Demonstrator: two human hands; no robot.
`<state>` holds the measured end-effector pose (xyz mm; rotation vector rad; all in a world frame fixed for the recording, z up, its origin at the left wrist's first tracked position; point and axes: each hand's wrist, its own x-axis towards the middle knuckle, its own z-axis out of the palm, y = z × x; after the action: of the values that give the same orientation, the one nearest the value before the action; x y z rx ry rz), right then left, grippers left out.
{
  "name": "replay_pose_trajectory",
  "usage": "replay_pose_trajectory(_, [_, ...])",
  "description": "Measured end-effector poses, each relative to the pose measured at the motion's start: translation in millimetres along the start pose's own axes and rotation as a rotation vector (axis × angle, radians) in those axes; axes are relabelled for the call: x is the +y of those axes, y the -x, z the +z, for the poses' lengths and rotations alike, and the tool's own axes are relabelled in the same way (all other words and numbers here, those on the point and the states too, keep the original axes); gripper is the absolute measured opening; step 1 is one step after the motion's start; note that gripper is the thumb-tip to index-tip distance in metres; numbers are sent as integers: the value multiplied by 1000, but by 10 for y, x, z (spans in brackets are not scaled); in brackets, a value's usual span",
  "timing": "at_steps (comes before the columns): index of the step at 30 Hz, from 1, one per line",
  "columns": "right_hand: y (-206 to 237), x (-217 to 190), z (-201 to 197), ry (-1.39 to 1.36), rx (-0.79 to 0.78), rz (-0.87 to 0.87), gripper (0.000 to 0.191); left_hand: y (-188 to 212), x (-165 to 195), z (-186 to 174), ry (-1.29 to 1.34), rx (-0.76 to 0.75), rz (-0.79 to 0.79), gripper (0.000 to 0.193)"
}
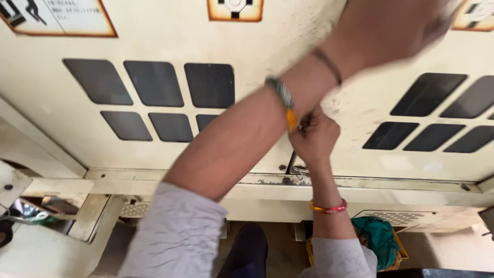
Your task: The person uses a metal rod to unlock and open the doors of a CNC machine, then inserts a cylindrical metal rod into the machine's chuck. The person closes the doors and secures them with the rod.
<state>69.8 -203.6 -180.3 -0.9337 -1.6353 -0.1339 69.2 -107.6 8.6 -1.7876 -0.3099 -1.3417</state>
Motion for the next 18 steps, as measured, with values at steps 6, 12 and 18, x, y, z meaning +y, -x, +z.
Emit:
replay_pose_trajectory(6, [-39,-161,-19,-162,-27,177,25,95,2084,-604,216,-270,-251,5])
replay_pose_trajectory(12, [-73,-237,-139,-45,-56,146,27,320,3035,-918,515,-310,-281,8])
replay_pose_trajectory(18, [-78,-280,-154,-64,-86,183,28,417,3240,-904,576,-322,-289,12])
